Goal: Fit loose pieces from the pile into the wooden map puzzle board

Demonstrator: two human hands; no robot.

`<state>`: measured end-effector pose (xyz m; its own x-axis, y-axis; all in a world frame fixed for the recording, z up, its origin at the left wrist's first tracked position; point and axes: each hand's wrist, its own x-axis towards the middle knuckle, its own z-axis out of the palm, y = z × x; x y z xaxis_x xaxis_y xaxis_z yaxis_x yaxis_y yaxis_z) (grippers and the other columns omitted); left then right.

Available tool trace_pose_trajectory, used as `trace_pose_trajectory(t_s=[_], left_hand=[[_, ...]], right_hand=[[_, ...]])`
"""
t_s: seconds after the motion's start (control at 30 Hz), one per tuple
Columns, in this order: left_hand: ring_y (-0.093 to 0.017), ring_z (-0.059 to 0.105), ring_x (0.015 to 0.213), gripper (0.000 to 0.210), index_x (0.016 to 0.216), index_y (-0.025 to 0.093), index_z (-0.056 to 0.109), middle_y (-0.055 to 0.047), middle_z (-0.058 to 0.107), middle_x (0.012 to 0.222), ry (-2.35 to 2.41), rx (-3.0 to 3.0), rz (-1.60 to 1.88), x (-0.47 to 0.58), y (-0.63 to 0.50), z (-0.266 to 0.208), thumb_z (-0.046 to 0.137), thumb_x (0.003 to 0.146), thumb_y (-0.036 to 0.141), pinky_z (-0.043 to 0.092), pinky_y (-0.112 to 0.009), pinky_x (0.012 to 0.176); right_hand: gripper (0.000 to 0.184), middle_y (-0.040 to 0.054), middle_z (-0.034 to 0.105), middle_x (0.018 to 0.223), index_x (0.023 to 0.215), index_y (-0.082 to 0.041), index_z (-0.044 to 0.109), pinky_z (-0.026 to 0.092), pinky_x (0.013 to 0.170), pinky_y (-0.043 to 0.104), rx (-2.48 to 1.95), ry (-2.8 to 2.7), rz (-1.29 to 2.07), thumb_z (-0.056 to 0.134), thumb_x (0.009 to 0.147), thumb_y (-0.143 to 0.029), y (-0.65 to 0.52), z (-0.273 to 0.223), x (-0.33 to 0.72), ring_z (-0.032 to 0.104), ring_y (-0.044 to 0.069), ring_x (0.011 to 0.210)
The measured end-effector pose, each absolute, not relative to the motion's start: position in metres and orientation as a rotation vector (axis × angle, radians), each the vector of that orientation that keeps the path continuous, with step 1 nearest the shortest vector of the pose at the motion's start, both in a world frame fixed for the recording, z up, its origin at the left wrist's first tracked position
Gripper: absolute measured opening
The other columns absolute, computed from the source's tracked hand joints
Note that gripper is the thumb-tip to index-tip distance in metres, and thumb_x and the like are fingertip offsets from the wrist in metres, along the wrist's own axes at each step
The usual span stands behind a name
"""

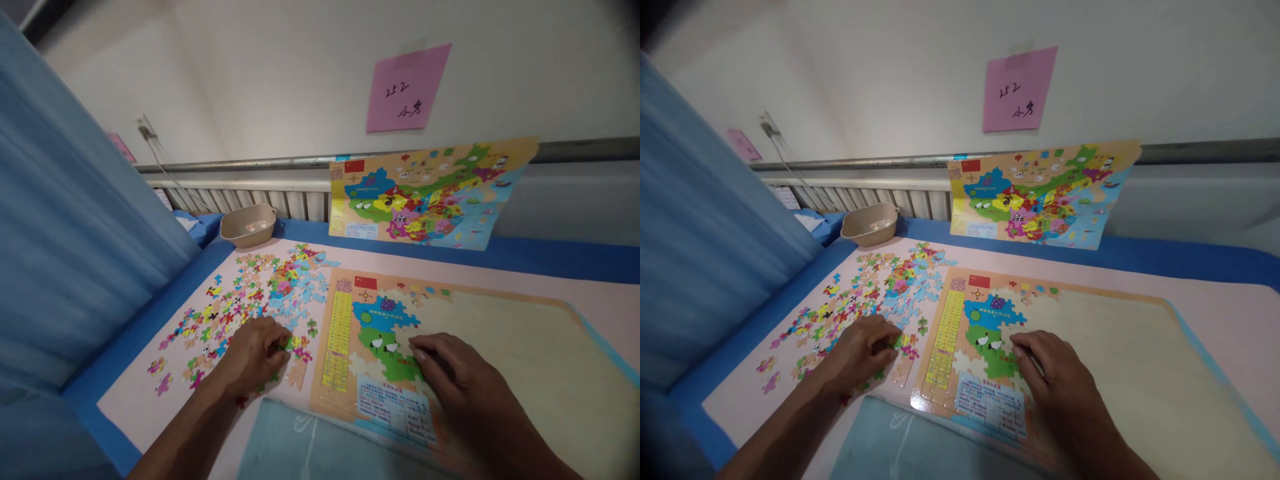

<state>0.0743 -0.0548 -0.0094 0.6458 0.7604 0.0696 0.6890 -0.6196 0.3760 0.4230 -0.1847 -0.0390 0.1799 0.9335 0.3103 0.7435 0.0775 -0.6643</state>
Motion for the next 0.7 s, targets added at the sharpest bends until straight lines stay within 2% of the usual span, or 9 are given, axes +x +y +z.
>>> trace_pose_trajectory(t_s=[0.27,0.33,0.47,0.57,0.7], left_hand=[[-0.019,0.064,0.083,0.016,0.1,0.025,0.075,-0.001,0.071,0.085,1.291,2.46,0.627,0.045,-0.058,0.003,0.065,0.088,0.022,0.046,-0.034,0.077],[-0.02,0.064,0.083,0.013,0.099,0.025,0.075,-0.002,0.07,0.085,1.293,2.467,0.593,0.042,-0.067,0.004,0.066,0.089,0.025,0.045,-0.034,0.076],[-0.019,0.059,0.078,0.011,0.089,0.025,0.072,-0.001,0.065,0.08,1.195,2.53,0.453,0.051,-0.087,-0.002,0.066,0.085,0.017,0.04,-0.034,0.071],[-0.019,0.058,0.08,0.009,0.079,0.023,0.065,-0.001,0.064,0.08,1.165,2.564,0.382,0.059,-0.096,-0.006,0.065,0.083,0.015,0.039,-0.035,0.074],[-0.02,0.058,0.083,0.01,0.076,0.023,0.06,-0.002,0.063,0.082,1.233,2.573,0.325,0.059,-0.099,-0.003,0.065,0.082,0.016,0.04,-0.038,0.076]], right_hand=[[0.032,0.0052,0.074,0.101,0.1,-0.027,0.073,0.053,0.082,0.046,-1.743,-1.641,0.298,0.05,0.102,-0.049,-0.185,-0.039,0.426,0.069,0.029,0.095],[0.035,0.006,0.074,0.101,0.099,-0.027,0.073,0.054,0.081,0.047,-1.749,-1.638,0.294,0.05,0.101,-0.052,-0.184,-0.038,0.427,0.069,0.029,0.095],[0.036,0.0059,0.075,0.104,0.102,-0.028,0.075,0.056,0.083,0.05,-1.765,-1.621,0.329,0.052,0.099,-0.056,-0.183,-0.037,0.425,0.07,0.031,0.098],[0.041,0.0071,0.075,0.105,0.1,-0.029,0.075,0.058,0.084,0.056,-1.779,-1.599,0.321,0.052,0.096,-0.062,-0.182,-0.041,0.426,0.071,0.034,0.099],[0.047,0.0072,0.076,0.105,0.1,-0.031,0.076,0.06,0.081,0.06,-1.782,-1.616,0.289,0.05,0.095,-0.07,-0.18,-0.058,0.436,0.072,0.036,0.098]])
